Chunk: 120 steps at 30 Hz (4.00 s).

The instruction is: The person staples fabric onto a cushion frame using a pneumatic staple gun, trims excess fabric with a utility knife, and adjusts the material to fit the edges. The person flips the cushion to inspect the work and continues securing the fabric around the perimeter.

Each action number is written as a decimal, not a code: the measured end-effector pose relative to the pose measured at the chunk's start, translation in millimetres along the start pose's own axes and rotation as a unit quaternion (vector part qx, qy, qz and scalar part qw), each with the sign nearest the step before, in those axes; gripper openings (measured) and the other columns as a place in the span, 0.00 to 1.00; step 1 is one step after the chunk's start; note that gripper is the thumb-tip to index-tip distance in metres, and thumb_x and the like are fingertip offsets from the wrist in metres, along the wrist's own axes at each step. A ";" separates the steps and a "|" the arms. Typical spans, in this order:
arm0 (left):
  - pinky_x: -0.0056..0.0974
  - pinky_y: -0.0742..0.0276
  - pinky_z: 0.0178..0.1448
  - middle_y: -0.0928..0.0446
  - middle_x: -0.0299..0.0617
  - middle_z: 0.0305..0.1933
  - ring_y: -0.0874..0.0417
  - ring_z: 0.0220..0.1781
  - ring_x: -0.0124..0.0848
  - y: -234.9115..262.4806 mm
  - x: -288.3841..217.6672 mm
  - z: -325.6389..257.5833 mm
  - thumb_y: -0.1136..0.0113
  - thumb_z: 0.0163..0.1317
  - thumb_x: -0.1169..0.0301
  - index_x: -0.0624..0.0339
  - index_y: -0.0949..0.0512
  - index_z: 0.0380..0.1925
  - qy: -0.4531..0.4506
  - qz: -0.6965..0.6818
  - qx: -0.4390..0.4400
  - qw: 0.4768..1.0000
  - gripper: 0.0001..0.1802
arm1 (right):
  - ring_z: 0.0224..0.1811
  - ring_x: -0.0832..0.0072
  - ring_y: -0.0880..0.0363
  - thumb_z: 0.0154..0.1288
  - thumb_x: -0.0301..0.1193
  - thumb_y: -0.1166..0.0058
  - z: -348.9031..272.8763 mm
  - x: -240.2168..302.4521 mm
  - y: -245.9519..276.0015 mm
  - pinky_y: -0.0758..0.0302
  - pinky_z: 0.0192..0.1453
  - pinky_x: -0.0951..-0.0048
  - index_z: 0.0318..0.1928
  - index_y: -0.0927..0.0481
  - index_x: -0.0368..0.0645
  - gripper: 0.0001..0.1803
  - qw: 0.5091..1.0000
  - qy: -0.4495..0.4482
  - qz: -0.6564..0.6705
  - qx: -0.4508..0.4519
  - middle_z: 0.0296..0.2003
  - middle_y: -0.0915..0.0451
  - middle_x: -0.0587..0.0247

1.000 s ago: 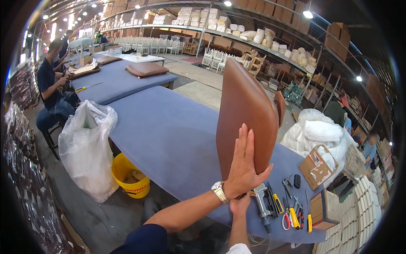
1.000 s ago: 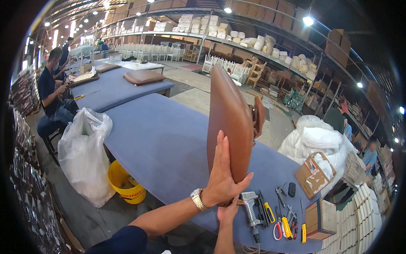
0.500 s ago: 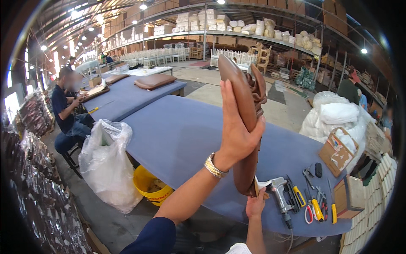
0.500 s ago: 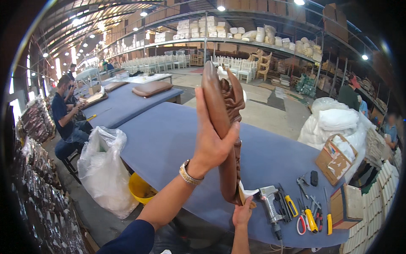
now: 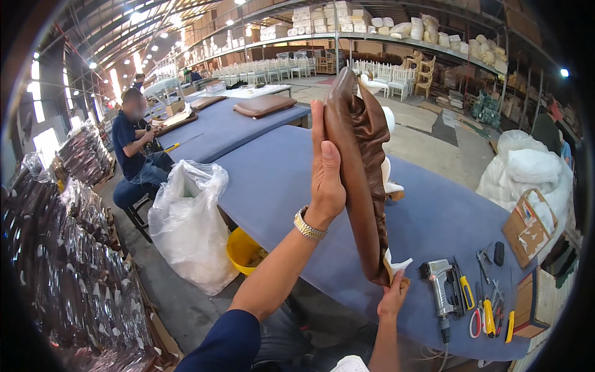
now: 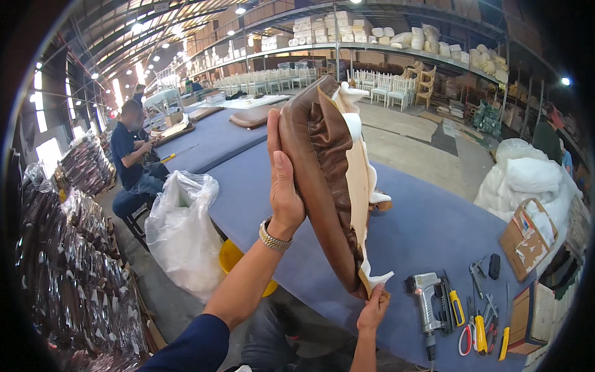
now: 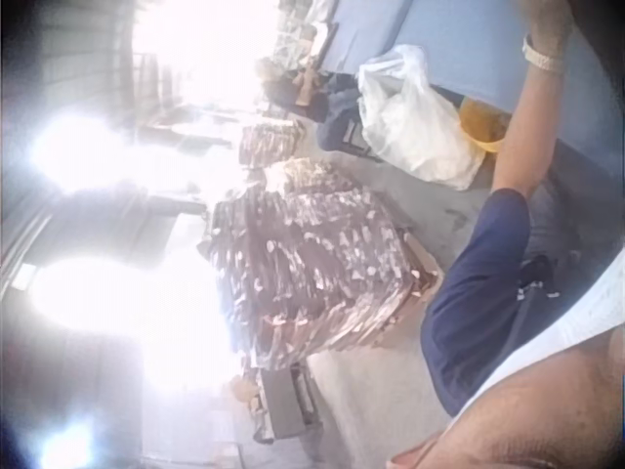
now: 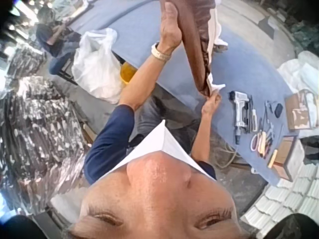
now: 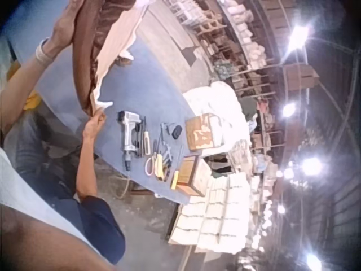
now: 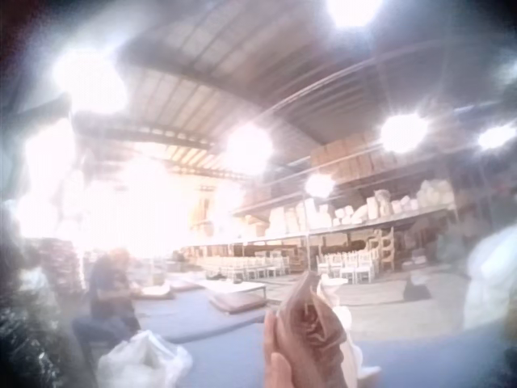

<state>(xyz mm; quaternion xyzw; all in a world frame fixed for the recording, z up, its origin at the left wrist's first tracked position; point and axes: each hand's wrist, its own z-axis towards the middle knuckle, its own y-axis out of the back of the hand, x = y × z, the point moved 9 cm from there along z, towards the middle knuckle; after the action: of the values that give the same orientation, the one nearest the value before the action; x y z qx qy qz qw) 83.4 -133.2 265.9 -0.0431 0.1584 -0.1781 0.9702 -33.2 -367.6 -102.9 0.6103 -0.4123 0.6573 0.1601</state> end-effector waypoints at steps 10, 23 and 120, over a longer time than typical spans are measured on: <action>0.49 0.60 0.88 0.57 0.53 0.89 0.58 0.89 0.46 -20.3 8.5 3.4 0.37 0.68 0.50 0.63 0.54 0.84 -0.010 0.145 0.102 0.984 0.55 | 0.51 0.51 0.15 0.84 0.46 0.56 14.5 67.0 18.4 0.22 0.56 0.56 0.54 0.18 0.31 0.27 0.947 0.152 -0.281 -0.025 0.49 0.13 0.41; 0.51 0.29 0.75 0.21 0.53 0.66 0.23 0.71 0.44 -128.6 23.9 82.7 0.26 0.53 0.37 0.57 0.29 0.74 -0.179 0.100 0.314 0.927 0.54 | 0.45 0.53 0.12 0.68 0.46 0.36 -24.0 182.6 77.1 0.18 0.50 0.56 0.56 0.15 0.41 0.25 0.850 0.180 -0.490 -0.067 0.48 0.13 0.48; 0.40 0.36 0.35 0.27 0.37 0.22 0.28 0.24 0.35 53.2 55.6 -164.6 0.15 0.49 0.65 0.62 0.11 0.34 0.161 0.200 0.350 0.901 0.17 | 0.57 0.56 0.16 0.67 0.31 0.33 -1.6 124.6 -69.4 0.23 0.64 0.58 0.50 0.14 0.40 0.14 0.806 0.379 -0.375 0.260 0.55 0.14 0.53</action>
<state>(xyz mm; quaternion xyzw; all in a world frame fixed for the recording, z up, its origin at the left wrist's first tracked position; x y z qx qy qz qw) 97.3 -108.0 86.4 0.3613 0.2452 -0.0285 0.8992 -10.2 -360.6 37.6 0.4388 0.1279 0.8077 0.3726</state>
